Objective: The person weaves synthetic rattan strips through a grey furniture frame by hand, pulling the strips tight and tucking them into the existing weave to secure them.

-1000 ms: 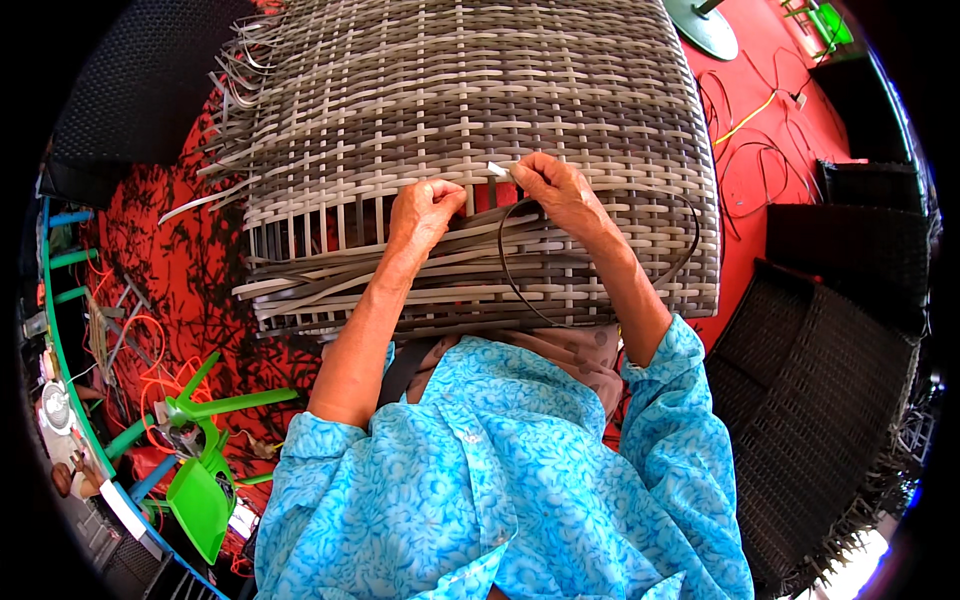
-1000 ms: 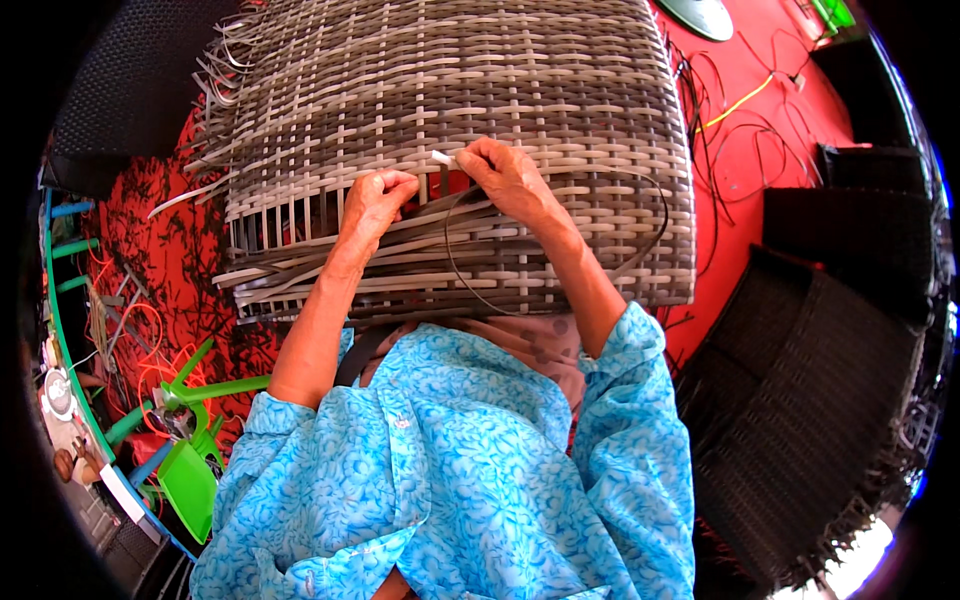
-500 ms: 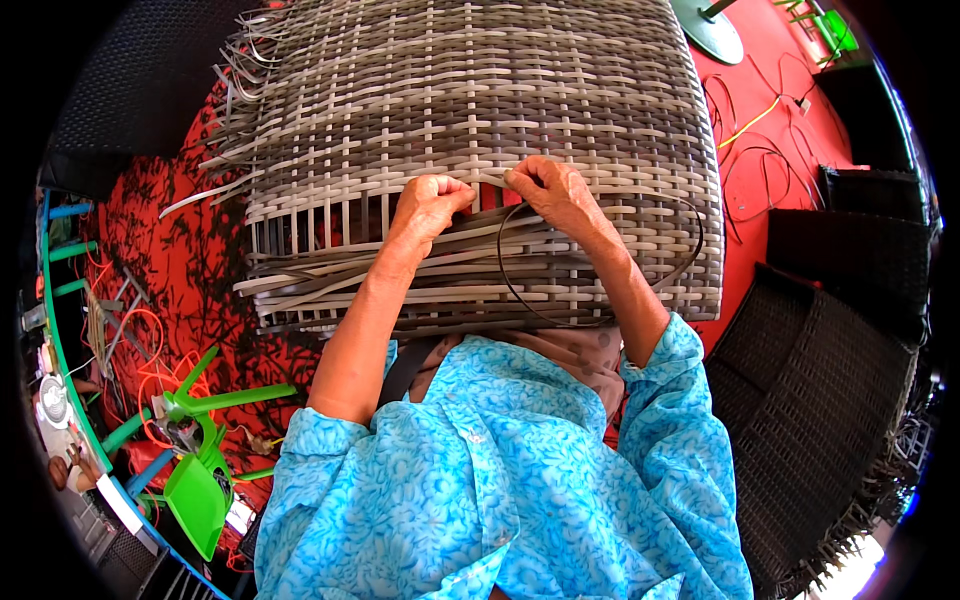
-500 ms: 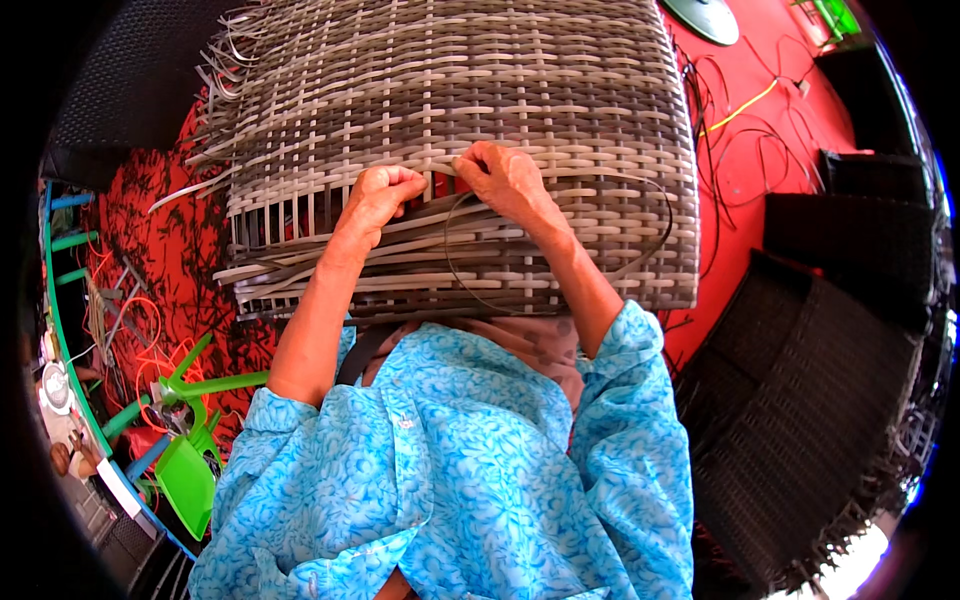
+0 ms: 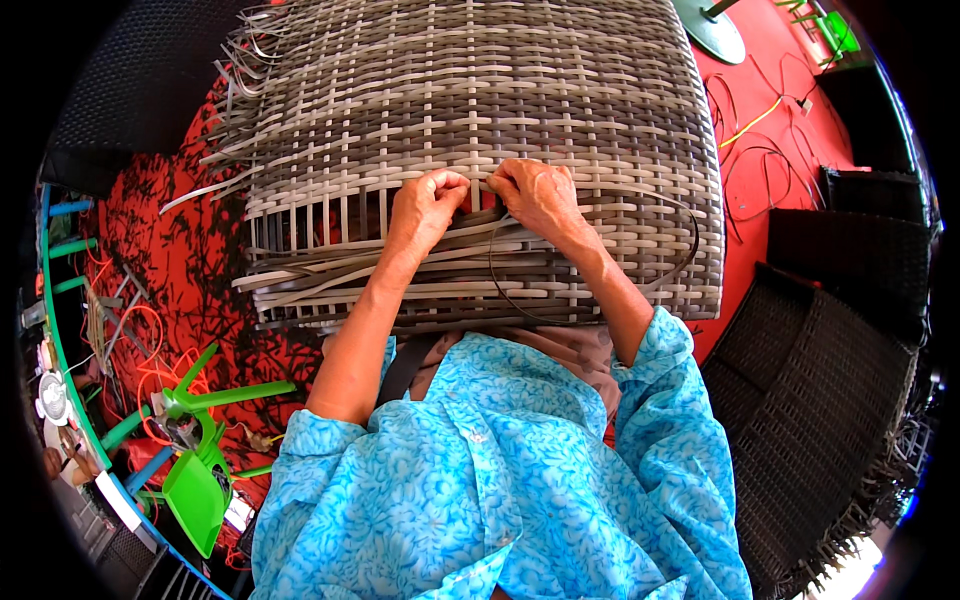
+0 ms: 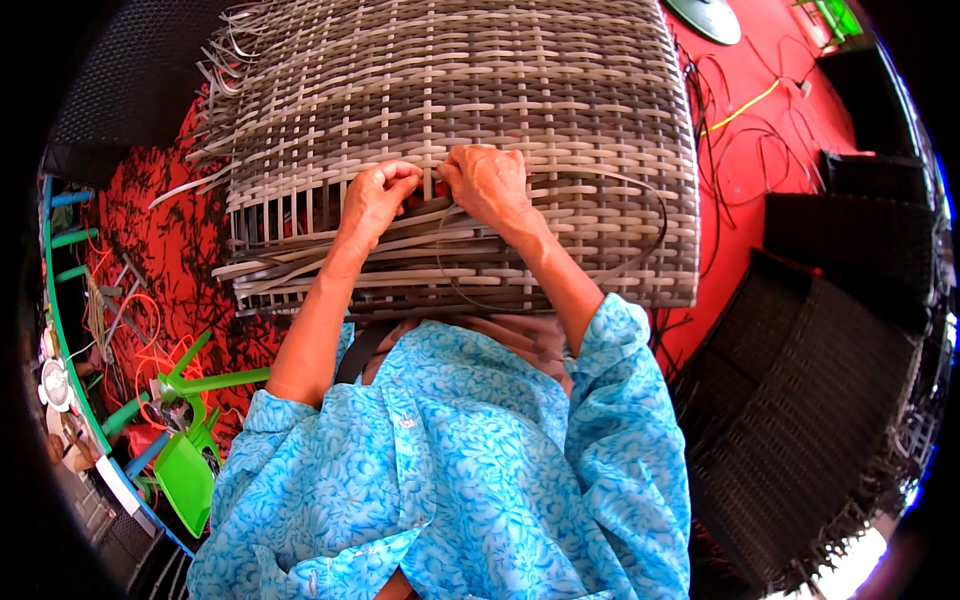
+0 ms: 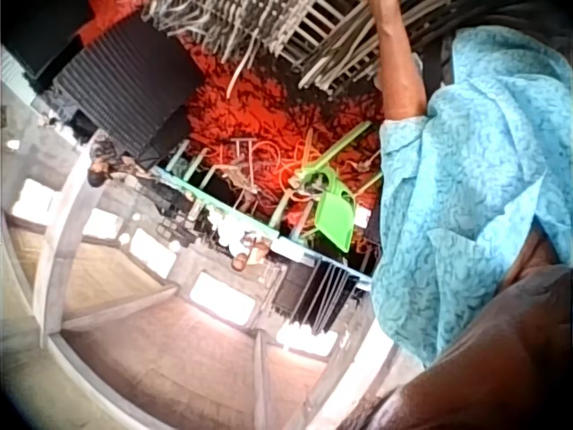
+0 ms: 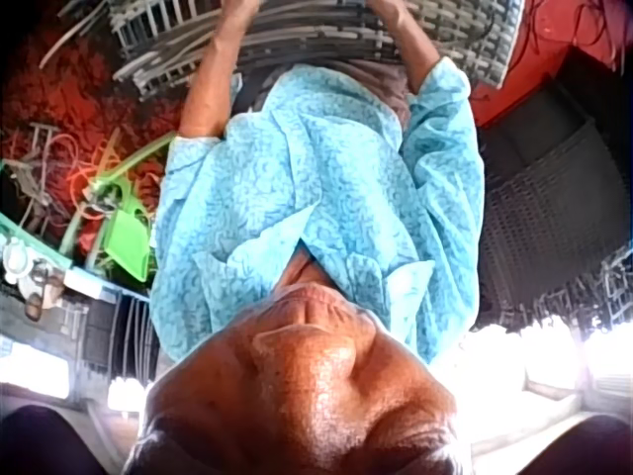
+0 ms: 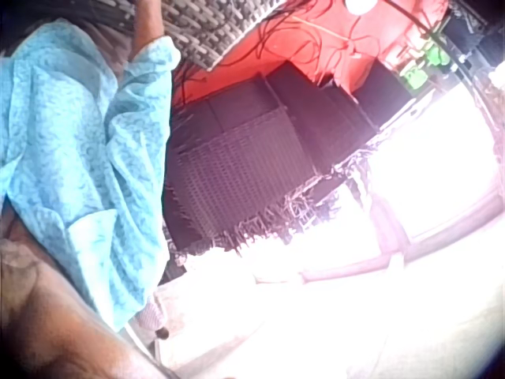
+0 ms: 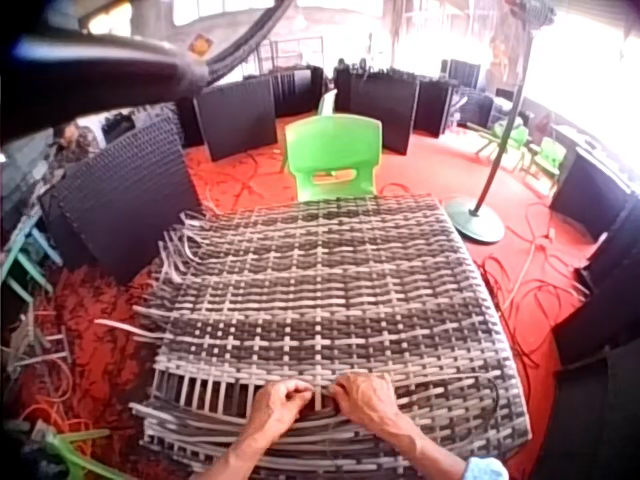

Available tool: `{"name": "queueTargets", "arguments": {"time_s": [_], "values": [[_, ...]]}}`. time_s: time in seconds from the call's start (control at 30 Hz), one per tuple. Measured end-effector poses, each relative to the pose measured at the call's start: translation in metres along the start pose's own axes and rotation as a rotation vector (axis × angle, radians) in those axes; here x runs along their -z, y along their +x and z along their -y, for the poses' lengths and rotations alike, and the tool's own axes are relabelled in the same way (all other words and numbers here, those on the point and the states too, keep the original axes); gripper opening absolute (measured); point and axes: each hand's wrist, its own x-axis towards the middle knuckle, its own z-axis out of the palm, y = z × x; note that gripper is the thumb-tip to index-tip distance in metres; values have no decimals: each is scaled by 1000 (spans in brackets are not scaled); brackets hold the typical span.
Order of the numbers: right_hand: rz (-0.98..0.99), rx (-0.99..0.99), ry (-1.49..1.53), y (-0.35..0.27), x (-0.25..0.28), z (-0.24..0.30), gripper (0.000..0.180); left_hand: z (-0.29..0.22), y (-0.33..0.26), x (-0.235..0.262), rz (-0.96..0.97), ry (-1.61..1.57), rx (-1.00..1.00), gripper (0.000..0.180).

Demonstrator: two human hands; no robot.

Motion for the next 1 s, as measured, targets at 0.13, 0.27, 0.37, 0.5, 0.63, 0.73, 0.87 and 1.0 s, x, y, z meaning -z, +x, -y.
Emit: {"name": "queueTargets", "arguments": {"time_s": [0.13, 0.27, 0.37, 0.5, 0.63, 0.73, 0.87, 1.0], "values": [[53, -17, 61, 0, 2, 3, 23, 5, -5, -4, -152, 457, -329, 18], [50, -2, 84, -3, 0, 0, 22, 7, -11, -8, -210, 603, -428, 16], [25, -2, 68, -2, -2, 0, 21, -1, -6, -3, -116, 227, -133, 14], [43, -31, 121, -3, -1, 3, 21, -4, -3, 6, -75, -100, 66, 17], [-59, 81, 125, -5, -3, 6, 18, 2, -3, 15, -88, -229, 63, 16], [-147, 79, 154, -6, -4, 16, 15, 0, -5, 18, -106, -222, 62, 14], [-182, 19, 283, -1, -1, 25, 14, -1, -9, 30, -152, -217, 79, 13], [117, 7, 333, 8, -7, 33, 22, 6, -10, 40, -94, -338, 65, 11]]}}
